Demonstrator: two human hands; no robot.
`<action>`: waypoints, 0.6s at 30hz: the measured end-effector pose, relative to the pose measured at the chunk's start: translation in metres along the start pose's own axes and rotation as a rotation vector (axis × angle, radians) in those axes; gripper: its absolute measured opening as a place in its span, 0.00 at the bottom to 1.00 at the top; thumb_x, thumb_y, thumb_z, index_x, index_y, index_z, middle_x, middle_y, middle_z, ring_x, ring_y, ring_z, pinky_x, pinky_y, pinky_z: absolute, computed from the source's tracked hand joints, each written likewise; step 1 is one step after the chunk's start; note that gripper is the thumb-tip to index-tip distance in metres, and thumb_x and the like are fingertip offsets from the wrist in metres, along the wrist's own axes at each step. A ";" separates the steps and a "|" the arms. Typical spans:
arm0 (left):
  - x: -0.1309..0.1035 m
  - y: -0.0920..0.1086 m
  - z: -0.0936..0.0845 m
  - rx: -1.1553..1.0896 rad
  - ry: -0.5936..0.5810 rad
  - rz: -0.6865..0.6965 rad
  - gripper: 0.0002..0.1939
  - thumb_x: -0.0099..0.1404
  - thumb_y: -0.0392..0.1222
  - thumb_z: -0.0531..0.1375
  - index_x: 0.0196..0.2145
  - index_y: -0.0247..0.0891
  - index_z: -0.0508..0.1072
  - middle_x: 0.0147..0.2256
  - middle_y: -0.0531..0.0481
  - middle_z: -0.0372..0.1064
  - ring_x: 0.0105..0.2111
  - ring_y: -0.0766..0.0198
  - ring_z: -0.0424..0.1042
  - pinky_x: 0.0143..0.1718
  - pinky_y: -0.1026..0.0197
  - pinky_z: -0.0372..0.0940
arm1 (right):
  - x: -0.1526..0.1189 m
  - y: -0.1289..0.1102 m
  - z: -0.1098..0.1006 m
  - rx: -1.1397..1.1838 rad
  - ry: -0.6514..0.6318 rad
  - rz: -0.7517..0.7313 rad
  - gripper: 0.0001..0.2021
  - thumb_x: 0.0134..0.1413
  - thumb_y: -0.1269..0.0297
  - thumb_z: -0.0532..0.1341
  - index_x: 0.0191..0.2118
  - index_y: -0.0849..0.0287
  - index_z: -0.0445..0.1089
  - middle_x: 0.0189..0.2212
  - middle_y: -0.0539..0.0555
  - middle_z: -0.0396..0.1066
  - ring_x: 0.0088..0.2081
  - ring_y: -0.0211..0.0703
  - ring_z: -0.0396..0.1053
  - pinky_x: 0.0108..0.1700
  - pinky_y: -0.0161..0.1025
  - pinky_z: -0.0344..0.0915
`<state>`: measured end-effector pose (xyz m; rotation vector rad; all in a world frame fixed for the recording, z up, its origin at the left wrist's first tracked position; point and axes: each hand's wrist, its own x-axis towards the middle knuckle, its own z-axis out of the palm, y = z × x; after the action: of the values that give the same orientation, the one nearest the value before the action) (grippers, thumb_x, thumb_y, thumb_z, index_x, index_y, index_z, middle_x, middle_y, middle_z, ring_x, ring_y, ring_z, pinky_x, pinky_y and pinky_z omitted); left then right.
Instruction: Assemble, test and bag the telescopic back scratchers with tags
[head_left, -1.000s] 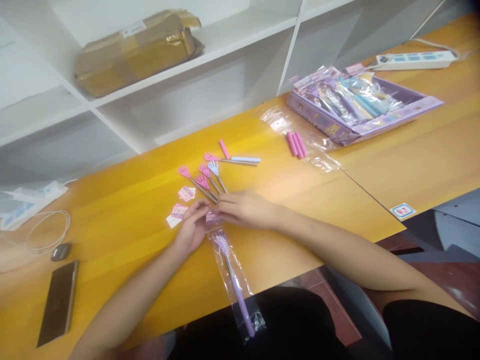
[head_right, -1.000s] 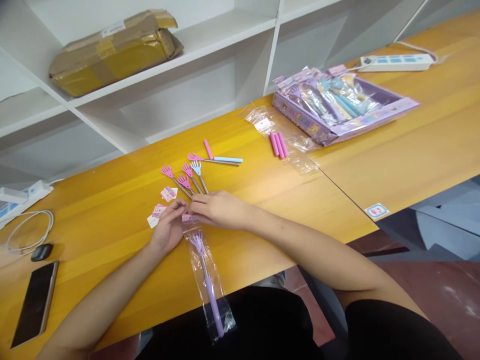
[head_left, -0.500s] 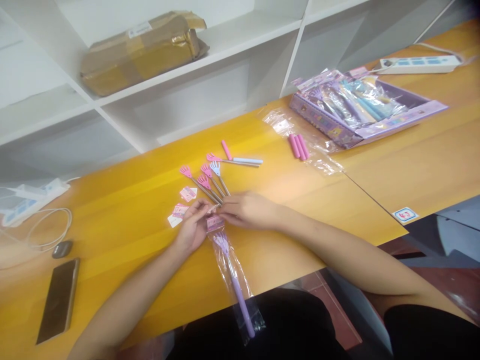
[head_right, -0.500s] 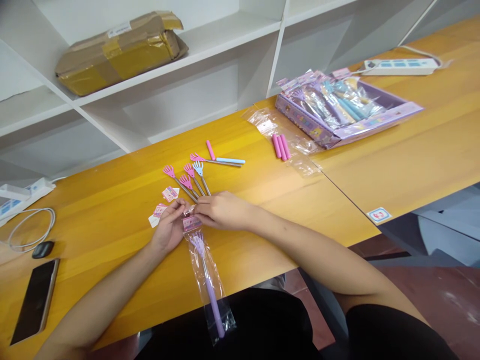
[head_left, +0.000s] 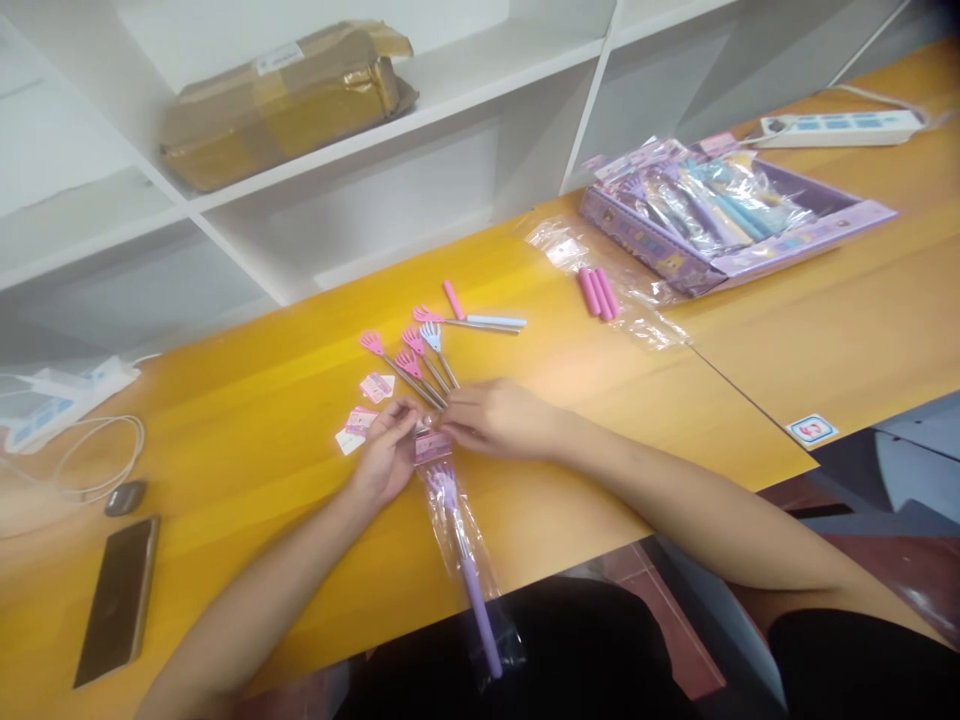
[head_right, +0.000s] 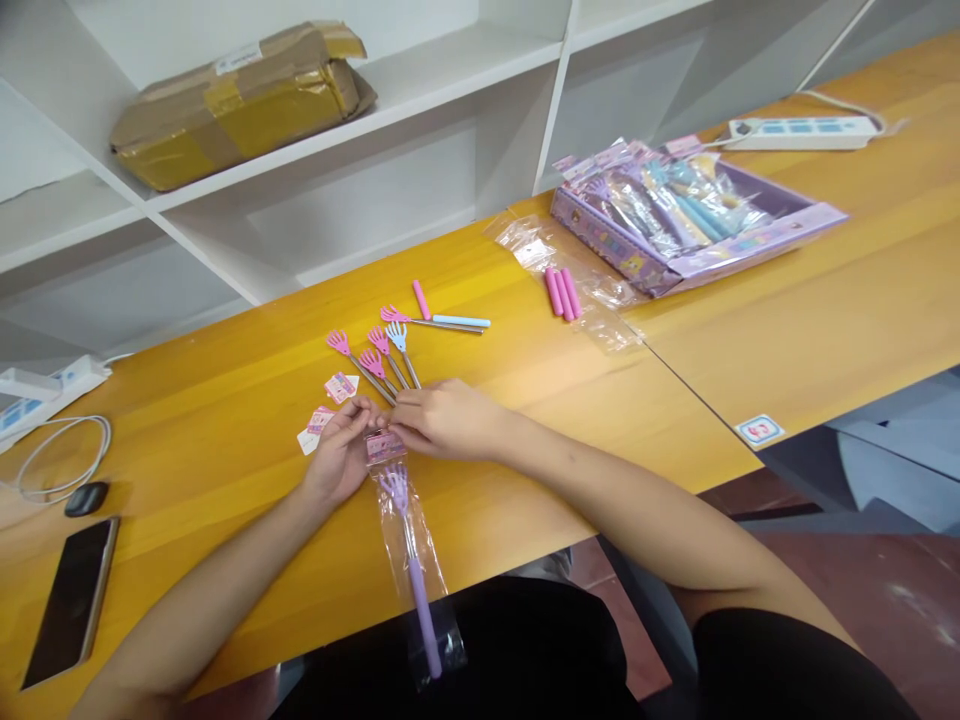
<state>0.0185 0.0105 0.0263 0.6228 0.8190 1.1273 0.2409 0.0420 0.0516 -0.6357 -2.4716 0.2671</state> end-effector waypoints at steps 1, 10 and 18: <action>0.000 0.000 0.000 -0.012 -0.003 0.002 0.12 0.62 0.38 0.74 0.39 0.37 0.75 0.32 0.54 0.69 0.34 0.66 0.72 0.39 0.64 0.69 | 0.001 -0.001 -0.003 0.021 0.024 0.062 0.12 0.76 0.61 0.56 0.44 0.60 0.75 0.37 0.55 0.76 0.34 0.40 0.70 0.35 0.38 0.61; 0.002 -0.003 -0.003 0.005 -0.036 0.019 0.18 0.62 0.48 0.76 0.42 0.38 0.76 0.31 0.54 0.68 0.35 0.66 0.71 0.41 0.64 0.69 | 0.004 0.000 0.005 0.630 -0.010 0.390 0.23 0.66 0.63 0.70 0.63 0.57 0.68 0.39 0.51 0.79 0.33 0.38 0.74 0.38 0.38 0.69; -0.006 -0.014 -0.009 0.544 -0.234 0.019 0.30 0.60 0.51 0.77 0.55 0.38 0.76 0.50 0.42 0.79 0.50 0.52 0.77 0.55 0.53 0.70 | 0.009 0.000 -0.004 0.611 0.353 0.489 0.03 0.67 0.65 0.65 0.41 0.58 0.76 0.35 0.51 0.77 0.36 0.38 0.74 0.35 0.35 0.67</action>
<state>0.0174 0.0011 0.0115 1.1923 0.9207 0.8235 0.2363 0.0467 0.0593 -0.9048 -1.7338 0.9619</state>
